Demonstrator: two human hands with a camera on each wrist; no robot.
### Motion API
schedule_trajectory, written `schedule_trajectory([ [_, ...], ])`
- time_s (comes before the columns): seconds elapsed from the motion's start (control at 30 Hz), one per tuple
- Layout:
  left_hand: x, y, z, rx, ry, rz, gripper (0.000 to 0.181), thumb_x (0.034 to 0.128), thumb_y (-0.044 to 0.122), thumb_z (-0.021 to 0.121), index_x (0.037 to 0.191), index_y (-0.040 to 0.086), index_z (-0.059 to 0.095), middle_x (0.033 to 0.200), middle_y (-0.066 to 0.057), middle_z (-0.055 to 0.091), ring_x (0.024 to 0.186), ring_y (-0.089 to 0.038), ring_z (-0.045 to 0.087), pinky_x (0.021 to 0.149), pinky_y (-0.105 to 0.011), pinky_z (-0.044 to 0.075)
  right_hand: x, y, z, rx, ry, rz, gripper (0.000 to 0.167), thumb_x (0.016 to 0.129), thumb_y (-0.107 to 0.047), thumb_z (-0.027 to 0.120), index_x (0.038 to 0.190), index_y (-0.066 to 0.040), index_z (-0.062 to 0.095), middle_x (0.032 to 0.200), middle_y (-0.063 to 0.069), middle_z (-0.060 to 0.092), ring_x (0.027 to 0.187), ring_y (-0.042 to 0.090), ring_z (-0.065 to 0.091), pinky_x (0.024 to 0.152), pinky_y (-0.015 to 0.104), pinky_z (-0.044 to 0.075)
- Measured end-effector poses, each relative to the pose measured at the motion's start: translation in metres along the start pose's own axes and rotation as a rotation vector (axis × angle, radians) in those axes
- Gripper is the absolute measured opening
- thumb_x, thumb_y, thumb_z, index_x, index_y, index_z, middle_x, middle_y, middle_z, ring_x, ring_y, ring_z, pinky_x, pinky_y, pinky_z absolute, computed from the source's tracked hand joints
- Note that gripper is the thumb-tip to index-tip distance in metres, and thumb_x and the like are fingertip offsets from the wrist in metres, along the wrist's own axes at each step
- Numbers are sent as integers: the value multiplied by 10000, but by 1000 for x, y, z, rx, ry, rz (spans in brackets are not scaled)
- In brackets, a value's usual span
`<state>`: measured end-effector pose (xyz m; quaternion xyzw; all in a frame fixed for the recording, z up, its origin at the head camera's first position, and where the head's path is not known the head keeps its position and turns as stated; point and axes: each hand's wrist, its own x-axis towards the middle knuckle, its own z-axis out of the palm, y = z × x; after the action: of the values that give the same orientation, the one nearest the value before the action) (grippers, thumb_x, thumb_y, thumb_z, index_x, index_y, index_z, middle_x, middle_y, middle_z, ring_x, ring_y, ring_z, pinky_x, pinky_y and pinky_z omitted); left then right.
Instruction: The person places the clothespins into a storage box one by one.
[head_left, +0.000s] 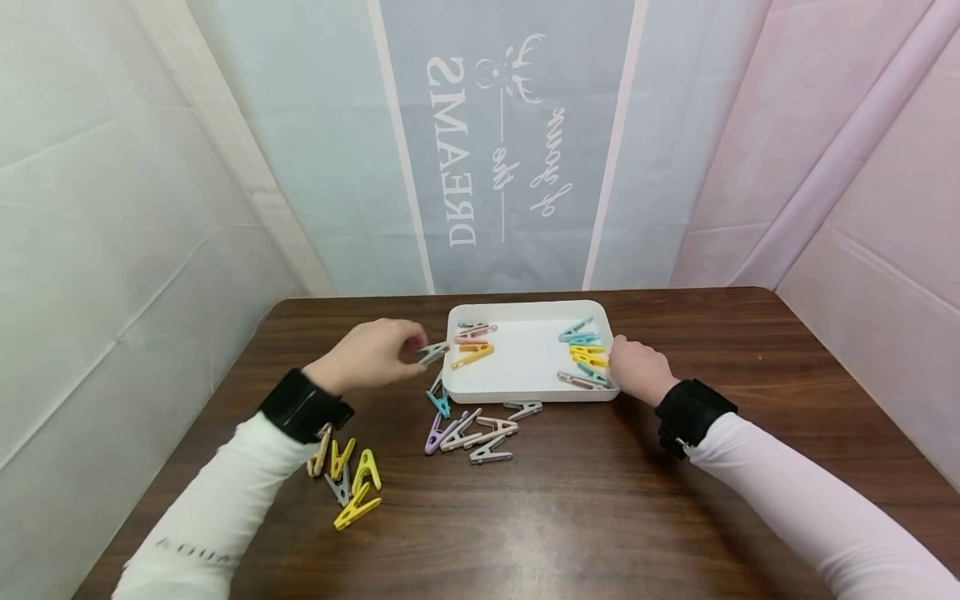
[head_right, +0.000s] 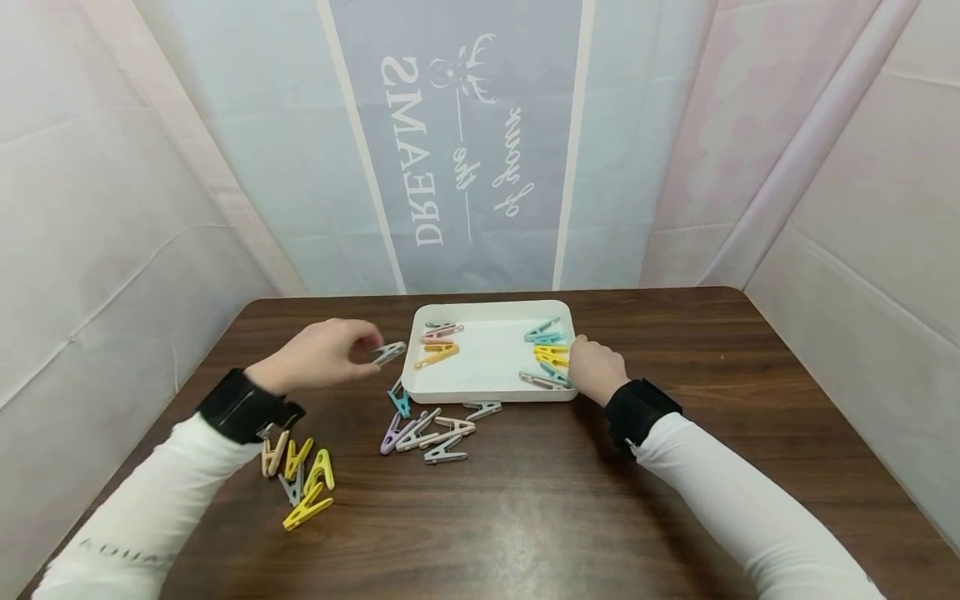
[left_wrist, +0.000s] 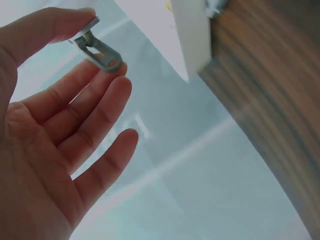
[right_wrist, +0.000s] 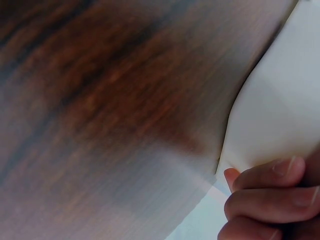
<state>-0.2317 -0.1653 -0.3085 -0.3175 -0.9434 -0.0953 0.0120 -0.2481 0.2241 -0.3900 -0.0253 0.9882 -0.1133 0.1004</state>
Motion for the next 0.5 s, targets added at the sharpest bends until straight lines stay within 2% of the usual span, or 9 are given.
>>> schedule_trajectory([
  [0.1, 24, 11, 2, 54, -15, 54, 173, 843, 260, 734, 934, 137, 652, 767, 54, 573, 671, -113, 496, 627, -319, 431, 0, 0, 0, 3, -3, -2, 330, 997, -80, 430, 1203, 178, 433, 906, 232, 586, 716, 301, 553, 600, 441, 476],
  [0.27, 55, 24, 9, 124, -61, 81, 190, 839, 239, 713, 972, 111, 668, 809, 18, 627, 667, -126, 507, 634, -318, 446, 1, 2, 1, -3, 2, -11, 335, 998, -82, 438, 1205, 182, 435, 924, 237, 590, 717, 297, 551, 596, 436, 477],
  [0.4, 72, 29, 21, 197, -127, 82, 165, 835, 249, 720, 924, 131, 646, 812, 19, 618, 676, -136, 503, 638, -318, 443, 1, 3, 1, -1, 4, -12, 335, 999, -84, 438, 1204, 181, 432, 918, 237, 588, 712, 296, 549, 592, 432, 474],
  [0.5, 80, 32, 34, 259, -181, 75, 143, 824, 224, 719, 805, 161, 592, 724, 47, 535, 640, -134, 454, 591, -298, 394, 0, 3, 1, 2, 9, -20, 327, 997, -84, 442, 1192, 179, 437, 903, 233, 588, 704, 295, 548, 587, 430, 473],
])
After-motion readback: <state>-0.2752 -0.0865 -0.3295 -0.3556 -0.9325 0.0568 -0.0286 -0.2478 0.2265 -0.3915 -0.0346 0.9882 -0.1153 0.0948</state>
